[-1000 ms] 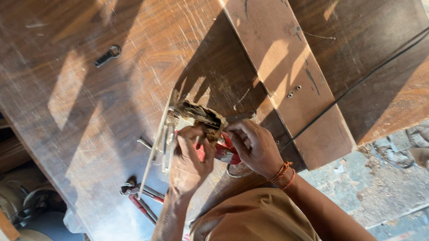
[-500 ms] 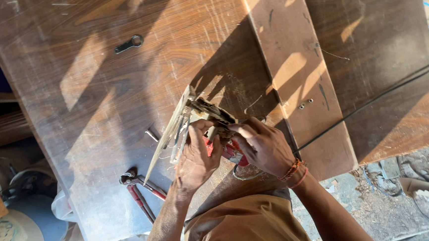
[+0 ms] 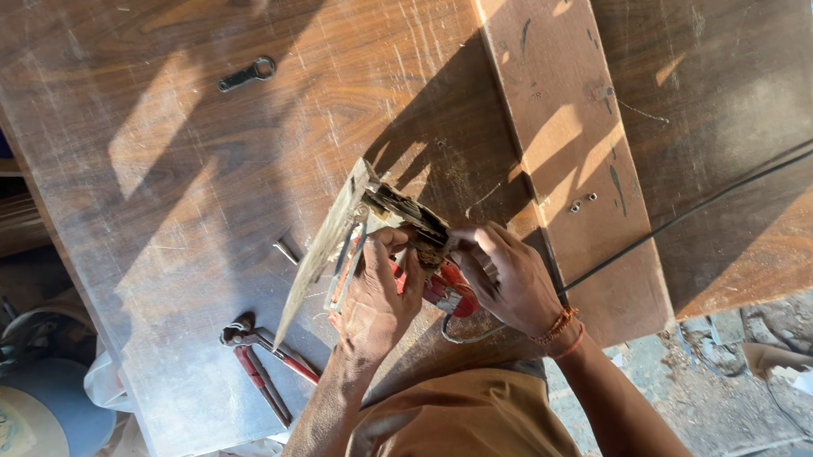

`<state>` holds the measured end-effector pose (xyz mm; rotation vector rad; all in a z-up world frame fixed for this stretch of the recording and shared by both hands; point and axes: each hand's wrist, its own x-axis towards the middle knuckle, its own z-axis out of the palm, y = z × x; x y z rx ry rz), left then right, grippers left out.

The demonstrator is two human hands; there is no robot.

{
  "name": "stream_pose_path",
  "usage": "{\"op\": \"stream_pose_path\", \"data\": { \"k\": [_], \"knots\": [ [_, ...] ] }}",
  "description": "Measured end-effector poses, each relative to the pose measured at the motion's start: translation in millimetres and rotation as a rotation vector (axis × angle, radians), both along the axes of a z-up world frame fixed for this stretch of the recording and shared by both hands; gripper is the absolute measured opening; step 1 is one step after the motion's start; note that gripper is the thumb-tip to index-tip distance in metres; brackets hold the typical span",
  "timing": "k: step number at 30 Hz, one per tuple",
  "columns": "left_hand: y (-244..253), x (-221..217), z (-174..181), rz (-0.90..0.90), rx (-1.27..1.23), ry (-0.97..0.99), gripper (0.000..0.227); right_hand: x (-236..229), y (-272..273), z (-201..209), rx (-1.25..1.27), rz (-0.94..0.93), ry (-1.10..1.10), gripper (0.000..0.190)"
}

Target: The person disassembles a circular saw on a wooden workbench, removes the blade, and cleans the internal components with a cloth. They then reassemble the saw, install the blade, and tighten the components using a wrench.

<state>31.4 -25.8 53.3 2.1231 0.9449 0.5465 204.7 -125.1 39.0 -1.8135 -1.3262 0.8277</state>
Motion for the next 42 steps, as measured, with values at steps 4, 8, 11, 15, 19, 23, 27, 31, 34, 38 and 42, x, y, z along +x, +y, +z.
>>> {"op": "stream_pose_path", "data": {
  "k": [4, 8, 11, 15, 19, 23, 27, 31, 34, 38, 42],
  "knots": [
    [-7.6, -5.0, -19.3, 0.032, 0.071, -0.049, 0.029, 2.7, -2.6, -8.5, 0.102, -0.007, 0.014, 0.037],
    [-6.8, -9.6, -35.4, -0.028, -0.004, 0.179, 0.058, 3.6, -3.1, -15.3, 0.138, -0.018, 0.062, 0.040],
    [-6.8, -16.2, -34.7, -0.059, -0.051, 0.204, 0.049, 3.5, -6.4, -20.8, 0.074, -0.027, 0.117, 0.037],
    [-6.2, -22.5, -26.1, -0.073, 0.075, 0.065, 0.052, -1.7, -5.9, -26.1, 0.049, -0.031, 0.175, 0.036],
    [-7.5, -14.8, -32.3, -0.024, -0.238, -0.023, 0.039, -4.1, -6.8, -27.3, 0.123, -0.032, 0.149, 0.040],
    [-9.5, -10.9, -38.6, 0.053, -0.243, -0.133, 0.028, -4.4, -8.8, -25.7, 0.091, -0.049, 0.150, 0.037],
    [-5.6, -11.1, -31.1, 0.116, -0.286, -0.052, 0.024, -3.5, -5.5, -21.5, 0.167, -0.029, 0.129, 0.036],
    [-3.0, -9.4, -28.7, 0.063, -0.074, 0.049, 0.024, -1.5, -2.9, -20.1, 0.178, -0.054, 0.078, 0.032],
    [-3.6, -14.5, -36.0, 0.023, 0.103, 0.044, 0.029, -2.3, -3.5, -19.0, 0.085, -0.101, 0.180, 0.029],
    [-4.6, -17.0, -59.3, -0.045, 0.257, -0.091, 0.045, -2.2, -6.8, -22.9, 0.126, -0.124, 0.160, 0.025],
    [-8.4, -20.6, -70.3, -0.075, 0.200, -0.156, 0.046, -5.4, -5.8, -29.6, 0.169, -0.122, 0.148, 0.020]
  ]
}}
